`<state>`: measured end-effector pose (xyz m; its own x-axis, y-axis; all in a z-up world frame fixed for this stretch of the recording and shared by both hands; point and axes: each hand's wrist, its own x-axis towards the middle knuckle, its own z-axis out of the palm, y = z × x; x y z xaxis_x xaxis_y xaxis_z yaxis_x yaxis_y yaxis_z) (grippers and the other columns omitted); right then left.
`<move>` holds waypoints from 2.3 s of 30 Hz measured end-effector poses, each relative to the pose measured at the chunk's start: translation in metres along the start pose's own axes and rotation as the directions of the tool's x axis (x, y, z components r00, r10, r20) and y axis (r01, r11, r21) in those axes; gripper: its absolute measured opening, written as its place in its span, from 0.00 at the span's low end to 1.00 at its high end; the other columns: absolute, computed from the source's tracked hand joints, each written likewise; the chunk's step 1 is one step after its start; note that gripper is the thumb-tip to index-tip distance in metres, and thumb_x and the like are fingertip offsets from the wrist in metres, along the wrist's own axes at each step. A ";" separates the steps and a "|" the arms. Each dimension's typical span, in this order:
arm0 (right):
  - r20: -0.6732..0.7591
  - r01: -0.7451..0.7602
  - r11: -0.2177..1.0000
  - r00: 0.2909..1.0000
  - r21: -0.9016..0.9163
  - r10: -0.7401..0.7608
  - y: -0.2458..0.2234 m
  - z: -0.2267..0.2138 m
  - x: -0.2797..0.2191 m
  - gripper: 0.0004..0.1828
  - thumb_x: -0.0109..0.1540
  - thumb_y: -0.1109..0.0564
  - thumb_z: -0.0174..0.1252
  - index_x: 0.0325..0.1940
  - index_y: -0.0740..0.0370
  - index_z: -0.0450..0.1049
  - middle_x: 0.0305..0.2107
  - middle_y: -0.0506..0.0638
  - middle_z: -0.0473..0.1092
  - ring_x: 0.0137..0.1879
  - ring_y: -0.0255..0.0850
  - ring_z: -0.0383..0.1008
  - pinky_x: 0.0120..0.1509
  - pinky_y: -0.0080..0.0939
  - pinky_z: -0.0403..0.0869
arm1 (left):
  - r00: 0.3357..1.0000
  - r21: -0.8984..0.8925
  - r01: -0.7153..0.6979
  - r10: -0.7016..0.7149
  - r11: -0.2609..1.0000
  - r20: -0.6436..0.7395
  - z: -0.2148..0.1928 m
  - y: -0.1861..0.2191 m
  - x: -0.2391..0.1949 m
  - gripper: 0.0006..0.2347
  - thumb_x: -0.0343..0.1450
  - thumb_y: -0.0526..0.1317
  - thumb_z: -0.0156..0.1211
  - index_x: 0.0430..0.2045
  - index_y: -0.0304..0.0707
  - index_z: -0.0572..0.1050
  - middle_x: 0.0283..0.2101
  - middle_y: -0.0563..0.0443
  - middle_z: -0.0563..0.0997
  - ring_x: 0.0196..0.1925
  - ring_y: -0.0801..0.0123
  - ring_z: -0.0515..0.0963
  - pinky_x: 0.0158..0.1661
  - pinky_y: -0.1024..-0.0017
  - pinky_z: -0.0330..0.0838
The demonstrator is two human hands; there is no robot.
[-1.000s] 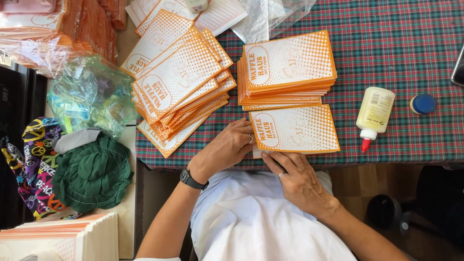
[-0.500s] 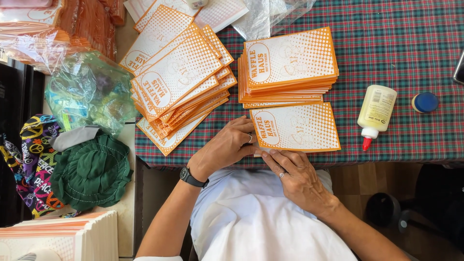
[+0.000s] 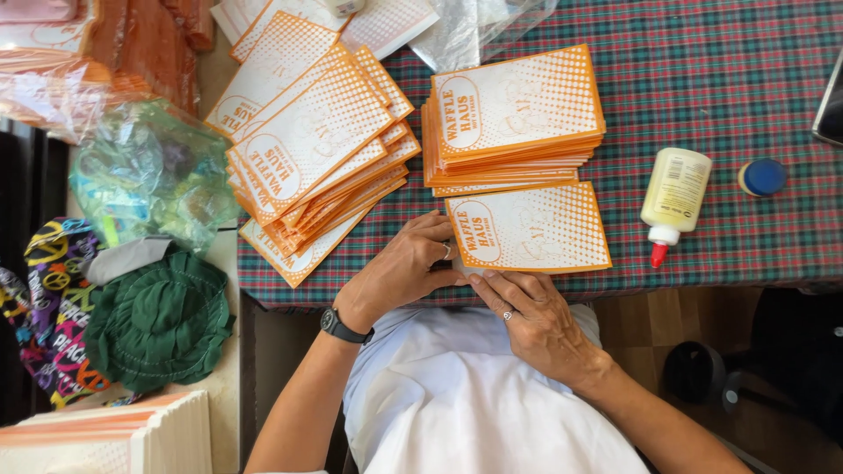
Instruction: Folding and gluing pre-printed paper sheets to assemble bags at a workstation.
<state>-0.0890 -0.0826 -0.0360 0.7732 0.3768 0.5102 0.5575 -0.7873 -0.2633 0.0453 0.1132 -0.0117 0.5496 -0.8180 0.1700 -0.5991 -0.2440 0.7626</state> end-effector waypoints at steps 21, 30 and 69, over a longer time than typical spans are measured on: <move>-0.053 -0.199 0.958 0.980 -0.208 0.192 0.044 -0.042 -0.067 0.29 0.63 0.51 0.61 0.70 0.55 0.71 0.65 0.49 0.69 0.70 0.42 0.68 0.86 0.57 0.44 | 1.000 0.026 -0.022 0.022 0.999 0.009 0.015 -0.025 -0.009 0.14 0.62 0.38 0.76 0.35 0.25 0.83 0.47 0.40 0.84 0.62 0.48 0.77 0.69 0.48 0.57; -0.090 -0.244 0.940 0.969 -0.238 0.228 0.050 -0.051 -0.077 0.29 0.62 0.51 0.64 0.68 0.57 0.73 0.63 0.51 0.71 0.69 0.42 0.69 0.86 0.53 0.41 | 0.999 0.021 -0.002 0.001 1.000 0.043 0.021 -0.039 -0.015 0.16 0.64 0.40 0.75 0.41 0.27 0.82 0.50 0.41 0.83 0.64 0.49 0.75 0.68 0.47 0.55; 0.100 0.005 0.897 0.994 -0.442 0.044 0.000 -0.017 -0.008 0.35 0.59 0.37 0.53 0.73 0.31 0.66 0.37 0.59 0.65 0.39 0.55 0.66 0.62 0.64 0.69 | 0.998 0.042 -0.047 0.048 0.998 -0.041 0.005 -0.008 -0.006 0.14 0.63 0.41 0.75 0.26 0.24 0.79 0.46 0.42 0.83 0.61 0.50 0.76 0.66 0.50 0.59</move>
<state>-0.1005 -0.0941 -0.0262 0.8233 0.3885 0.4138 0.3698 -0.9202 0.1281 0.0438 0.1173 -0.0223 0.5433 -0.8068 0.2322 -0.6478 -0.2270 0.7272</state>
